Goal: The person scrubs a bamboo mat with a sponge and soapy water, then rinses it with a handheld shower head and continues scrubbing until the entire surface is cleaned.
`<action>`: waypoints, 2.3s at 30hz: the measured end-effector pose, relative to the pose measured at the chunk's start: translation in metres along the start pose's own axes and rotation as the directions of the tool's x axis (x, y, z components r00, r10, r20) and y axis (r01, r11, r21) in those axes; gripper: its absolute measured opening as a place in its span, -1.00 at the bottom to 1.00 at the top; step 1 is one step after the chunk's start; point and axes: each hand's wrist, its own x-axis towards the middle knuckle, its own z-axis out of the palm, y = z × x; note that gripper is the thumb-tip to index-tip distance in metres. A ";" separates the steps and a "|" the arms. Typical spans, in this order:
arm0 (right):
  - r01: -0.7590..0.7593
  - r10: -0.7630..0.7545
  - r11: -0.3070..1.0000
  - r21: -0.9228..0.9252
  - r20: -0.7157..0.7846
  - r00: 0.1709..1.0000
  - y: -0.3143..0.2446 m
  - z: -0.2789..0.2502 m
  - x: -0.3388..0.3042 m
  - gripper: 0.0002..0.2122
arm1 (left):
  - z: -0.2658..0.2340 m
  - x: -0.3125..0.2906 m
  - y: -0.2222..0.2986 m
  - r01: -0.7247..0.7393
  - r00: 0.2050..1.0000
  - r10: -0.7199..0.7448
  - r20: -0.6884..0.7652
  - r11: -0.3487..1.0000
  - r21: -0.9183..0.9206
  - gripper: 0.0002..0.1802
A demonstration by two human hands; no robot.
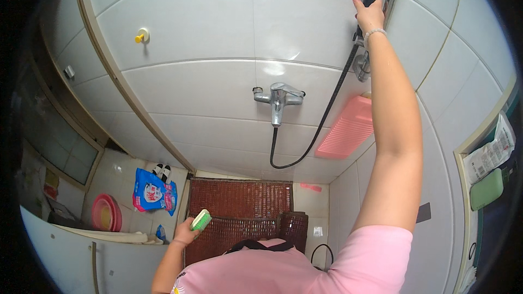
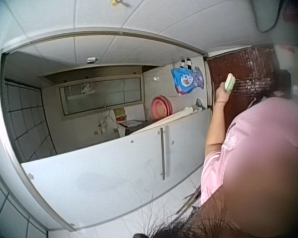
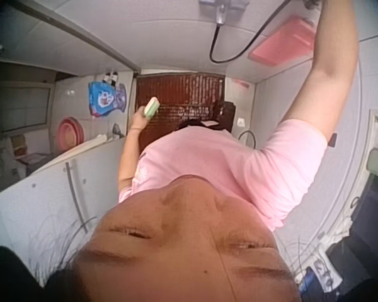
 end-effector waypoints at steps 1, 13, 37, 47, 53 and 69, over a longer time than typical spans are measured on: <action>0.005 -0.005 1.000 0.002 0.015 1.000 0.000 0.001 -0.004 -0.37 | 0.001 -0.001 -0.003 0.021 1.000 -0.021 0.023 1.000 0.016 -0.51; 0.217 -0.307 0.919 -0.329 -0.252 0.918 -0.009 0.006 -0.057 -0.41 | 0.018 -0.014 -0.010 -0.095 0.995 0.095 -0.001 0.995 -0.023 -0.57; -0.798 0.576 0.602 0.001 0.692 0.436 -0.065 0.022 -0.934 -0.57 | -0.009 -0.086 -0.194 0.647 0.693 0.130 0.709 0.323 -0.691 -0.69; -0.809 0.606 -0.387 0.442 0.783 0.139 -0.056 -0.047 -1.018 -0.62 | 0.062 -0.156 -0.199 0.759 0.471 0.083 0.878 0.469 -0.451 -0.56; -0.784 0.684 -0.453 0.424 0.730 0.000 0.008 -0.094 -1.037 -0.71 | 0.129 -0.179 -0.173 0.639 0.400 -0.223 0.889 0.763 -0.096 -0.47; -0.480 0.772 -0.075 -0.874 -0.356 0.526 0.459 -0.389 -1.117 -0.54 | 0.415 -0.191 -0.217 0.702 0.474 -0.374 0.797 0.707 -0.085 -0.73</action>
